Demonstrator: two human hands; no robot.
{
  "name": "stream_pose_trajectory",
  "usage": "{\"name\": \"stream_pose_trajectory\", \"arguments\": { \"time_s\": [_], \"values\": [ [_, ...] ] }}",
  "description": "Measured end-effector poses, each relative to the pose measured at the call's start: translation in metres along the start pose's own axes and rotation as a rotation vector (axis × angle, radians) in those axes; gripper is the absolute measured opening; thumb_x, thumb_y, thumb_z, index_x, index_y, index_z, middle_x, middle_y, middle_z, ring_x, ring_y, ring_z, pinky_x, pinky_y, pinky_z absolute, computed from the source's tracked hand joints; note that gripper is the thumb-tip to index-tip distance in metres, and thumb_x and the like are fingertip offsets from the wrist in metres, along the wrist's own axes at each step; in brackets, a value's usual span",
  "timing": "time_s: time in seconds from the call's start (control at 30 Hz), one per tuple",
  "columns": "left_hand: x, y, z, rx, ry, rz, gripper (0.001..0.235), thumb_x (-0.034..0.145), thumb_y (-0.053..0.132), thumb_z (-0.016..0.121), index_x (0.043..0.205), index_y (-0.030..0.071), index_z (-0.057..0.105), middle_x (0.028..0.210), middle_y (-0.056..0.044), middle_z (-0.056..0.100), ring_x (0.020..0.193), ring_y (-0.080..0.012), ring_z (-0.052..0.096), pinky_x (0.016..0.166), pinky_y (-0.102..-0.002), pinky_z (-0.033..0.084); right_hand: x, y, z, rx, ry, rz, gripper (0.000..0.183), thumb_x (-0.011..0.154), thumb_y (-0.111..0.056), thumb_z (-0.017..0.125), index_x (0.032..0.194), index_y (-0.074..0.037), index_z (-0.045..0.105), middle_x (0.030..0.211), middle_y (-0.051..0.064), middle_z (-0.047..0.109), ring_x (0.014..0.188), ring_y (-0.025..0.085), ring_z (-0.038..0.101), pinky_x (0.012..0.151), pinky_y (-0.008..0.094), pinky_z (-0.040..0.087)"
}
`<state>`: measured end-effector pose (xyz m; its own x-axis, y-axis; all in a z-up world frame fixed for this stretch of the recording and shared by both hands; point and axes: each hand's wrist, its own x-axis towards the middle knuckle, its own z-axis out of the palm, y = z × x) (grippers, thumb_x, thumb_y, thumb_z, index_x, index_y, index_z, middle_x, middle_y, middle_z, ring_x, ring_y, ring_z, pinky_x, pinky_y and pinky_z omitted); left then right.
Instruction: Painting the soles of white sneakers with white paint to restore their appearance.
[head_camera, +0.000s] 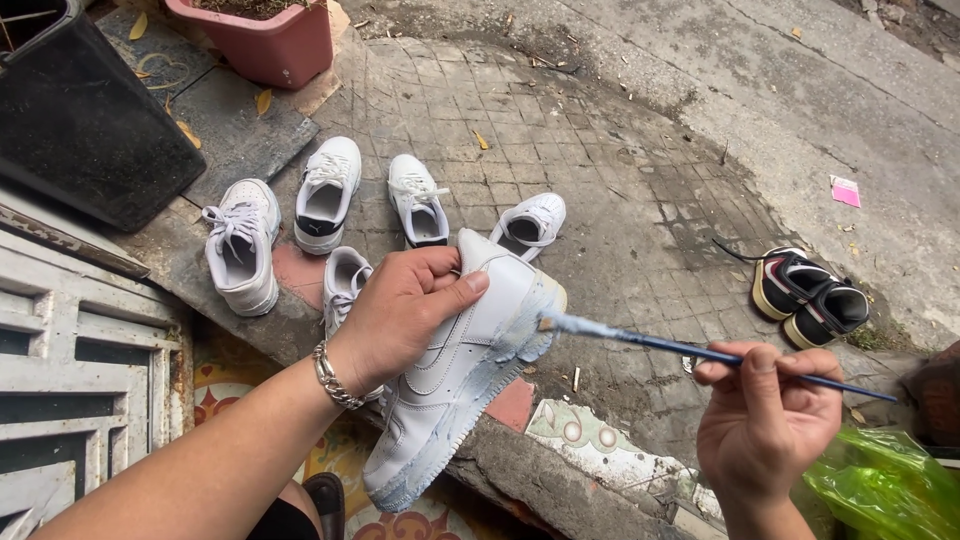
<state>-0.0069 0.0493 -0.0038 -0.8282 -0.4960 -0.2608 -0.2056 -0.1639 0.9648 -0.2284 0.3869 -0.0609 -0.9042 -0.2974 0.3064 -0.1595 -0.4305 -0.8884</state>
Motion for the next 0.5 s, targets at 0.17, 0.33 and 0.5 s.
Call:
{"name": "stream_pose_trajectory", "arguments": {
  "time_s": [0.17,0.33,0.5],
  "values": [
    [0.000,0.004,0.001,-0.077,-0.011,-0.013,0.024,0.115,0.024,0.082,0.124,0.004,0.092,0.095,-0.007,0.097,0.079,-0.0107,0.080,0.062,-0.029,0.059,0.003,-0.003,-0.009,0.027,-0.001,-0.045,0.021,0.136,-0.001,0.070,0.140,-0.017,0.058,0.129,0.033,0.083,0.088,0.029,0.086,0.086,0.037,0.081],
    [0.010,-0.015,-0.005,-0.290,0.030,-0.107,0.021,0.114,0.017,0.083,0.112,-0.001,0.091,0.098,-0.012,0.093,0.082,-0.0186,0.081,0.070,-0.034,0.062,-0.013,-0.003,-0.008,0.017,-0.234,-0.107,0.026,0.123,-0.004,0.073,0.126,-0.016,0.051,0.107,0.030,0.074,0.088,0.032,0.084,0.064,0.034,0.079],
    [0.005,-0.006,-0.003,-0.356,-0.017,-0.137,0.022,0.114,0.015,0.083,0.116,-0.005,0.091,0.104,-0.020,0.095,0.086,-0.0259,0.086,0.074,-0.039,0.069,-0.002,0.003,-0.019,0.063,-0.154,-0.061,0.022,0.131,-0.005,0.071,0.132,-0.019,0.055,0.118,0.029,0.076,0.092,0.029,0.084,0.076,0.032,0.079]
  ]
}}
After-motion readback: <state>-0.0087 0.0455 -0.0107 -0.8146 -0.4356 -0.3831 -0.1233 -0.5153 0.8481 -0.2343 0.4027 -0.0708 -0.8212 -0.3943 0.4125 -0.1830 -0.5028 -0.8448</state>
